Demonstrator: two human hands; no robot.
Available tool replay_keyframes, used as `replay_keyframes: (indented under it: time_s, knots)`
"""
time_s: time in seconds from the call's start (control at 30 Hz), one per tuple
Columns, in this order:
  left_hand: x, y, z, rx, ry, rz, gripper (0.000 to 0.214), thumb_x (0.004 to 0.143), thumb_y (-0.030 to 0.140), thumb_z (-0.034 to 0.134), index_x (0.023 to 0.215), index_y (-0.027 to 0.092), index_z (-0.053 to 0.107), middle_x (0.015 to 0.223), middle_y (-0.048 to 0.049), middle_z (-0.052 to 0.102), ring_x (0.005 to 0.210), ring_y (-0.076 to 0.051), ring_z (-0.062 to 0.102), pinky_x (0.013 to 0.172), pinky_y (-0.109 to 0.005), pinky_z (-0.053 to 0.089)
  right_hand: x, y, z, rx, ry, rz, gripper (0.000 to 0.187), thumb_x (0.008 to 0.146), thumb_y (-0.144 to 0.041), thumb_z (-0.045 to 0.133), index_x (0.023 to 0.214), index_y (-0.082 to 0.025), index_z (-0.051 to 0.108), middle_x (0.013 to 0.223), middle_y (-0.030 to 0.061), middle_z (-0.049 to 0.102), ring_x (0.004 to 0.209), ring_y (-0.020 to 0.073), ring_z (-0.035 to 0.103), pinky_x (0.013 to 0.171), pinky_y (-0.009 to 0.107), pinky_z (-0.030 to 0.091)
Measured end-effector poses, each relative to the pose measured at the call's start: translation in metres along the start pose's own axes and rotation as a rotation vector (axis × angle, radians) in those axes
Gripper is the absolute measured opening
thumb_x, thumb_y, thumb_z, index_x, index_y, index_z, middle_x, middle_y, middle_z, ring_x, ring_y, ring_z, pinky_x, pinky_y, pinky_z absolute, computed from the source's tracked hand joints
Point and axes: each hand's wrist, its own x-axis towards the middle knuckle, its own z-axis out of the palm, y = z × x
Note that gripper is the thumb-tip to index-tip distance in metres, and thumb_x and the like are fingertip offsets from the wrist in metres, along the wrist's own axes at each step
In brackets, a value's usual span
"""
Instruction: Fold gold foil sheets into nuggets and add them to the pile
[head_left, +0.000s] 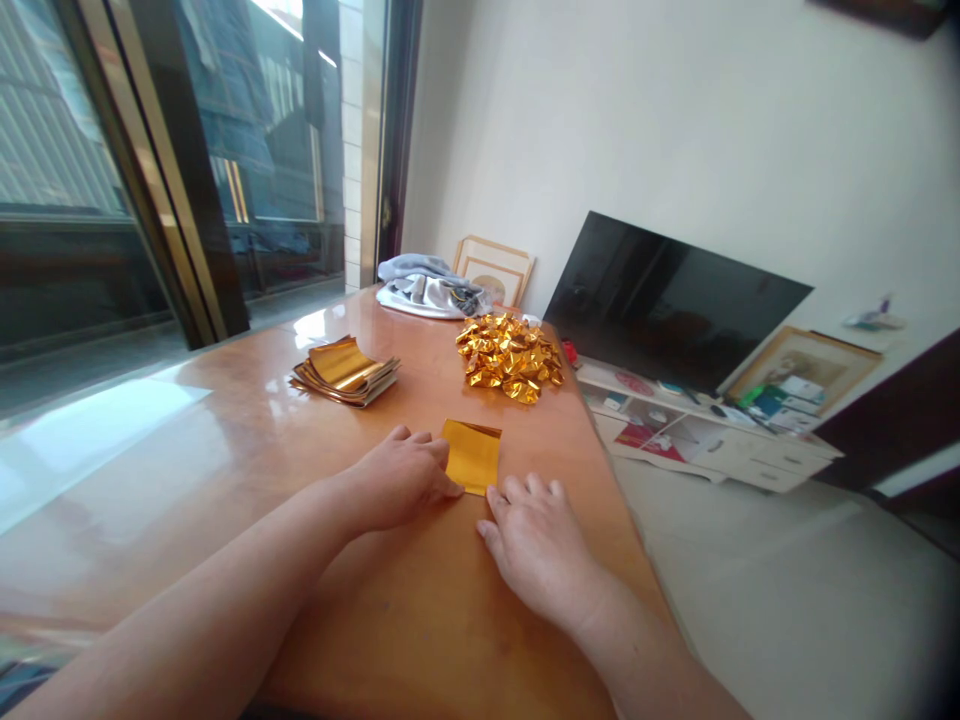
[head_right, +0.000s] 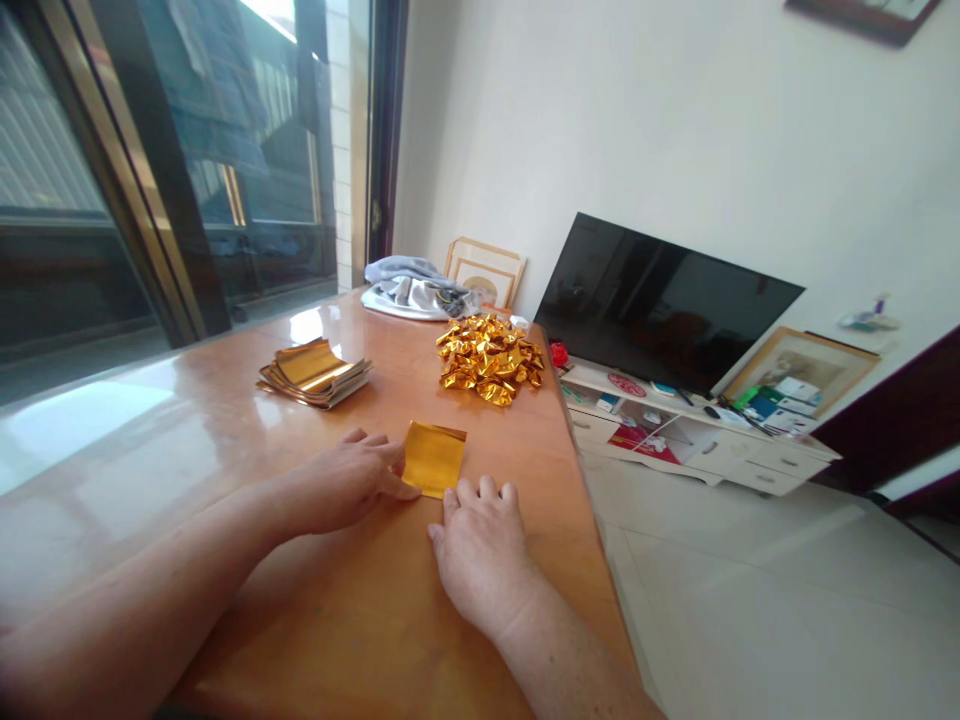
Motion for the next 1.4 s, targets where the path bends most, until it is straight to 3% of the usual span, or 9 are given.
replay_keyframes:
  time_s: [0.5,0.83,0.97,1.03,1.1,1.2,1.4]
  knots:
    - [-0.009,-0.021,-0.017,-0.048,-0.083,-0.114,0.051,0.075,0.002,0.053,0.091,0.042,0.081,0.1,-0.0019,0.072,0.098,-0.025,0.05,0.082,-0.035,0.029,-0.001,0.001,-0.002,0.01,-0.016,-0.004,0.032,0.099,-0.042,0.05,0.118,-0.022,0.067,0.111,0.0138,0.067,0.105,0.0326,0.053,0.084,0.045,0.033]
    - [-0.01,-0.03,-0.017,-0.083,0.001,-0.111,0.033,0.073,0.004,0.056,0.071,0.029,0.077,0.086,-0.0011,0.07,0.09,-0.02,0.054,0.087,-0.032,0.036,-0.002,0.002,-0.002,0.01,0.003,-0.014,0.032,0.1,-0.04,0.049,0.119,-0.021,0.067,0.109,0.0121,0.066,0.104,0.0319,0.053,0.084,0.044,0.033]
    - [-0.003,-0.032,-0.014,-0.01,0.121,-0.189,0.025,0.08,0.011,0.053,0.07,0.022,0.073,0.08,-0.0048,0.067,0.082,-0.021,0.056,0.079,-0.032,0.04,-0.002,0.002,-0.001,0.014,0.01,-0.014,0.032,0.1,-0.04,0.05,0.118,-0.021,0.068,0.108,0.0125,0.066,0.103,0.0319,0.053,0.083,0.044,0.033]
    - [0.002,-0.025,-0.009,-0.009,0.209,-0.169,0.025,0.082,0.011,0.05,0.076,0.021,0.072,0.083,-0.0056,0.066,0.081,-0.02,0.057,0.077,-0.032,0.041,-0.002,0.002,0.0,0.016,0.017,-0.016,0.033,0.099,-0.04,0.052,0.119,-0.02,0.068,0.109,0.0127,0.066,0.103,0.0321,0.053,0.083,0.044,0.033]
    - [0.007,-0.015,-0.002,-0.074,0.223,-0.089,0.028,0.08,0.008,0.05,0.087,0.022,0.073,0.088,-0.0053,0.066,0.082,-0.02,0.059,0.078,-0.03,0.043,-0.001,0.002,0.001,0.021,0.027,-0.02,0.033,0.098,-0.04,0.053,0.12,-0.02,0.068,0.109,0.013,0.066,0.103,0.0322,0.053,0.083,0.044,0.033]
    - [0.011,0.0,0.008,-0.186,0.115,0.04,0.029,0.082,0.01,0.051,0.09,0.024,0.075,0.093,-0.0047,0.066,0.082,-0.018,0.062,0.075,-0.027,0.046,-0.001,0.003,0.002,0.031,0.042,-0.021,0.032,0.097,-0.039,0.055,0.119,-0.019,0.069,0.108,0.0134,0.066,0.103,0.0324,0.053,0.083,0.044,0.033]
    - [0.009,-0.002,0.012,-0.214,0.053,0.038,0.027,0.082,0.011,0.051,0.078,0.024,0.075,0.087,-0.0033,0.067,0.076,-0.017,0.063,0.073,-0.026,0.047,0.001,0.004,0.004,0.06,0.071,-0.012,0.029,0.097,-0.039,0.055,0.114,-0.021,0.07,0.106,0.0121,0.067,0.102,0.0321,0.053,0.083,0.044,0.033]
